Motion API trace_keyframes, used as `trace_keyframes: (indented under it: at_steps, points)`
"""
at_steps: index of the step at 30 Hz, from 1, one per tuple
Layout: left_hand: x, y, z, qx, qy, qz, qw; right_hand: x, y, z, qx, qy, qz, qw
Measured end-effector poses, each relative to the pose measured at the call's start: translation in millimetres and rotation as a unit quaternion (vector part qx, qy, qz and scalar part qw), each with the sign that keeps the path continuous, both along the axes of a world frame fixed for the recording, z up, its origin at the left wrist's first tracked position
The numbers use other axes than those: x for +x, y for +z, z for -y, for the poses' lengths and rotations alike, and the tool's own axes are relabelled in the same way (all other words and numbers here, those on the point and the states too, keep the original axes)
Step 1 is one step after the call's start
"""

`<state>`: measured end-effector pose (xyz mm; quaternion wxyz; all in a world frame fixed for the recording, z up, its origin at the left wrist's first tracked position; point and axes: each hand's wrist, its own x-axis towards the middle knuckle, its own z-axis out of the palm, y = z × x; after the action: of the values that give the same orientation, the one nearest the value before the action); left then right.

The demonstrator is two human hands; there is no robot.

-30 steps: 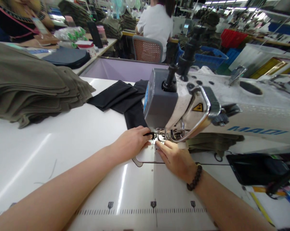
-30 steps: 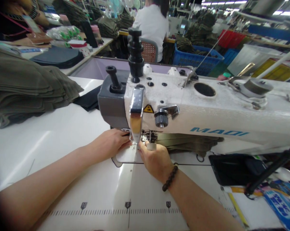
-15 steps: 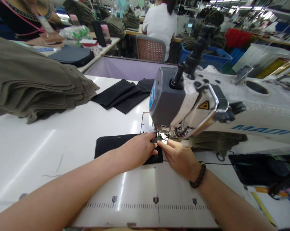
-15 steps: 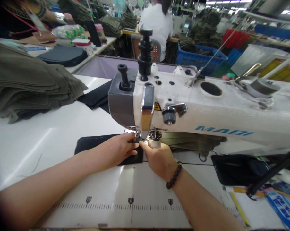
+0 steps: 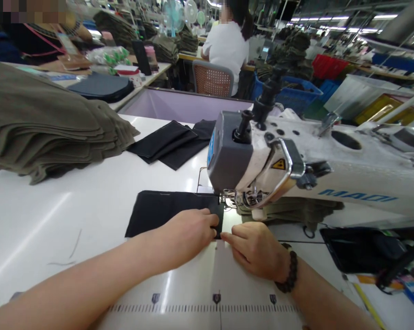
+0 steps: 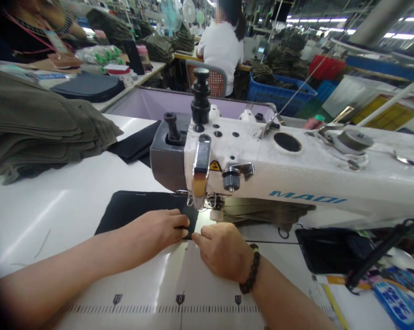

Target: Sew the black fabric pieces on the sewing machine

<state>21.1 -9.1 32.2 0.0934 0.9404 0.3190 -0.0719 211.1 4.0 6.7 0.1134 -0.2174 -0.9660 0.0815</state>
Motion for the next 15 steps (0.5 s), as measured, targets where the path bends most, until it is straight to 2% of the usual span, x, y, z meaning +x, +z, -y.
trace_keyframes:
  at_steps: [9,15]
  points:
    - [2,-14.8,7,0.027,0.019,0.034,0.999,0,-0.9,-2,0.015,-0.005,-0.005,1.0]
    - [2,-17.1,6,0.042,0.015,0.017,0.999,-1,-2.4,-3,0.026,-0.032,0.008,0.999]
